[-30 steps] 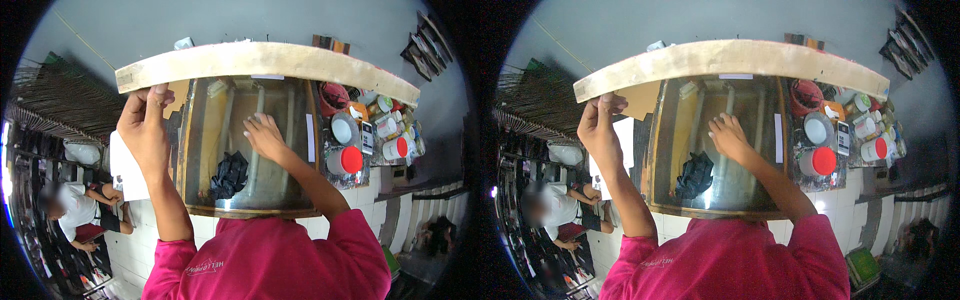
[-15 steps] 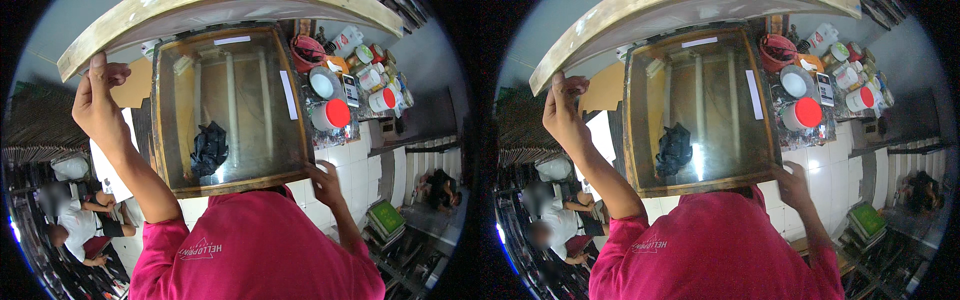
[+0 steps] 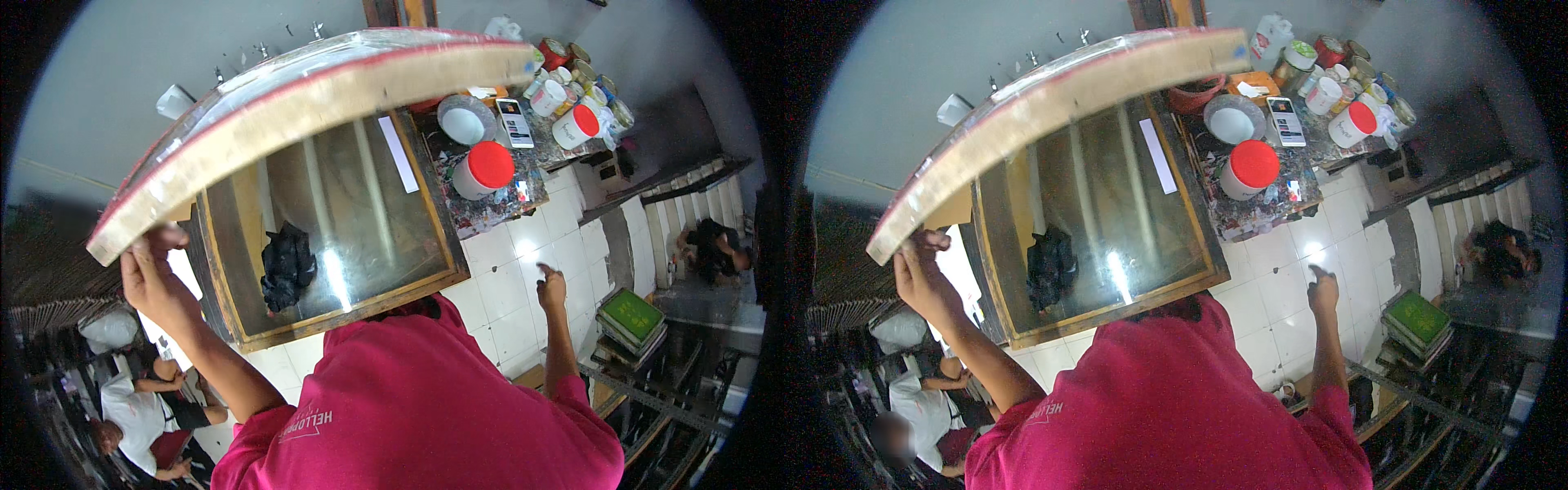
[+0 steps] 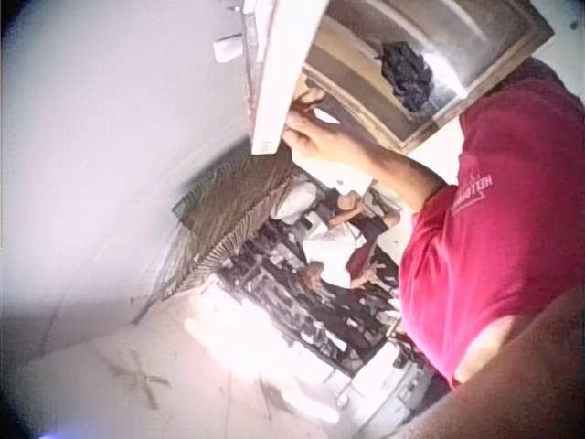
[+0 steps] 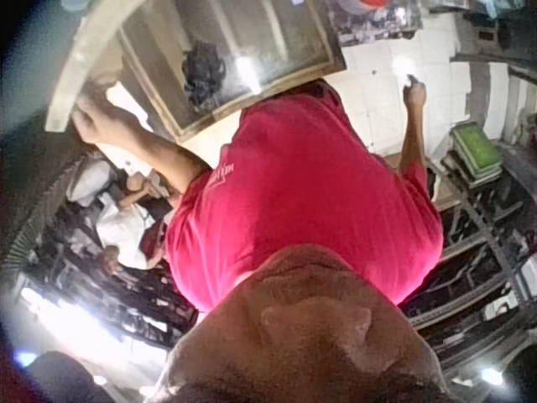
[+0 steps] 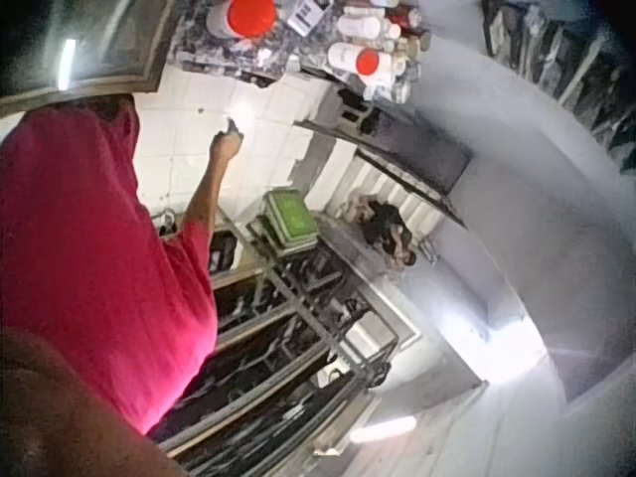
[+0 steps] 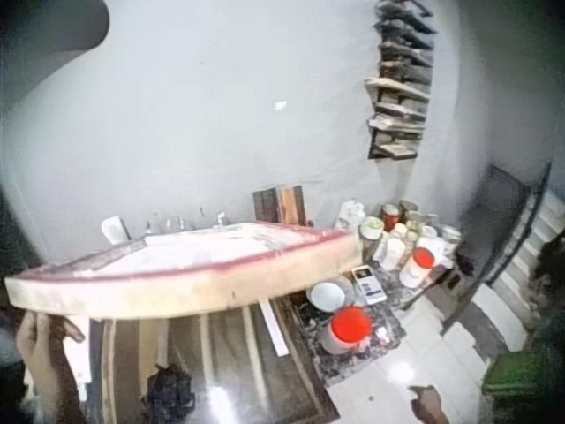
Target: The person prepares a silk screen for printing by applying white paste with a small tool, cleaning the screen with a black cloth, and spreading a layer of white ink across the design using a squeegee.
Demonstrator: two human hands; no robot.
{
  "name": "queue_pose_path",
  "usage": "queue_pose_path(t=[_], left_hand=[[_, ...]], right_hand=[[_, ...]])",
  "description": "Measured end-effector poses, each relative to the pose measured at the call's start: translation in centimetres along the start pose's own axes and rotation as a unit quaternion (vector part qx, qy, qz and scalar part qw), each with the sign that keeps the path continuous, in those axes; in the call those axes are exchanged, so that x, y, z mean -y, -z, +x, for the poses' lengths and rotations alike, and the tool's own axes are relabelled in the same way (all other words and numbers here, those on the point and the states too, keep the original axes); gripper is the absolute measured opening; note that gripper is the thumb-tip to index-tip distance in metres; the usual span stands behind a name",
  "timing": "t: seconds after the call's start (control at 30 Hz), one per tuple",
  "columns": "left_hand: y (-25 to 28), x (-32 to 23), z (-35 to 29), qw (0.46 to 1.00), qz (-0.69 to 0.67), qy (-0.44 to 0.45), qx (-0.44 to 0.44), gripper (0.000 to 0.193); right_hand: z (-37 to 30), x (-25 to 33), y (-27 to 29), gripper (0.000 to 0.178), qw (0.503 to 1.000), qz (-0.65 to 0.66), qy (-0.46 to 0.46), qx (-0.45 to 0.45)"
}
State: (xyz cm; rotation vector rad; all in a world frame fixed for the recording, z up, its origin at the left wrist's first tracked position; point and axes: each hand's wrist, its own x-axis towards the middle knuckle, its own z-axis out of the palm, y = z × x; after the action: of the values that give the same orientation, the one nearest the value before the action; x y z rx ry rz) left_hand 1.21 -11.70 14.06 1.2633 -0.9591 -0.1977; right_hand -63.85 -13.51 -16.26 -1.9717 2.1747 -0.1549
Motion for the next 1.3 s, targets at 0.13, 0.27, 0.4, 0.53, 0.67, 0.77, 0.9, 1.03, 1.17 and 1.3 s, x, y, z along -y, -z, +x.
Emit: queue_pose_path(t=[0.13, 0.27, 0.4, 0.53, 0.67, 0.77, 0.9, 1.03, 1.17, 1.3], left_hand=[[2.0, 1.0, -5.9, 0.995, -0.052, 0.087, 0.017, 0.022], [3.0, 2.1, -11.9, 0.973, -0.056, 0.222, 0.008, 0.022], [1.9, 3.6, -15.3, 0.939, -0.075, 0.334, -0.024, 0.025], [1.2, 3.5, -16.3, 0.903, -0.157, 0.398, -0.054, 0.029], [1.1, 4.4, -16.9, 0.880, -0.202, 0.421, -0.089, 0.027], [1.7, 5.8, -17.7, 0.880, -0.183, 0.431, -0.079, 0.030], [1.7, 7.1, -18.5, 0.887, -0.165, 0.417, -0.109, 0.023], [2.3, 8.3, -19.0, 0.910, -0.110, 0.377, -0.131, 0.017], [2.2, 8.2, -18.7, 0.913, -0.101, 0.385, -0.092, 0.018], [1.7, 9.3, -19.0, 0.917, -0.103, 0.377, -0.077, 0.019]], right_hand=[[7.3, 7.8, 1.7, 0.044, 0.989, 0.146, 0.007, 0.018], [13.7, 11.3, 0.8, 0.041, 0.972, 0.149, 0.157, -0.087], [17.7, 13.7, 0.0, 0.041, 0.986, 0.098, 0.131, -0.006], [19.6, 13.5, -1.0, 0.036, 0.991, 0.070, 0.110, 0.029], [20.6, 12.8, -2.9, 0.033, 0.996, 0.055, 0.073, -0.025], [20.7, 12.8, -2.8, 0.030, 0.991, 0.082, 0.099, -0.040], [20.6, 12.5, -1.9, 0.029, 0.990, 0.113, 0.080, -0.034], [20.8, 9.8, -3.0, 0.021, 0.955, 0.280, 0.073, -0.070], [20.7, 8.9, -1.7, 0.016, 0.851, 0.517, -0.085, 0.049], [20.4, 9.1, -0.2, 0.014, 0.804, 0.580, -0.103, 0.078]])
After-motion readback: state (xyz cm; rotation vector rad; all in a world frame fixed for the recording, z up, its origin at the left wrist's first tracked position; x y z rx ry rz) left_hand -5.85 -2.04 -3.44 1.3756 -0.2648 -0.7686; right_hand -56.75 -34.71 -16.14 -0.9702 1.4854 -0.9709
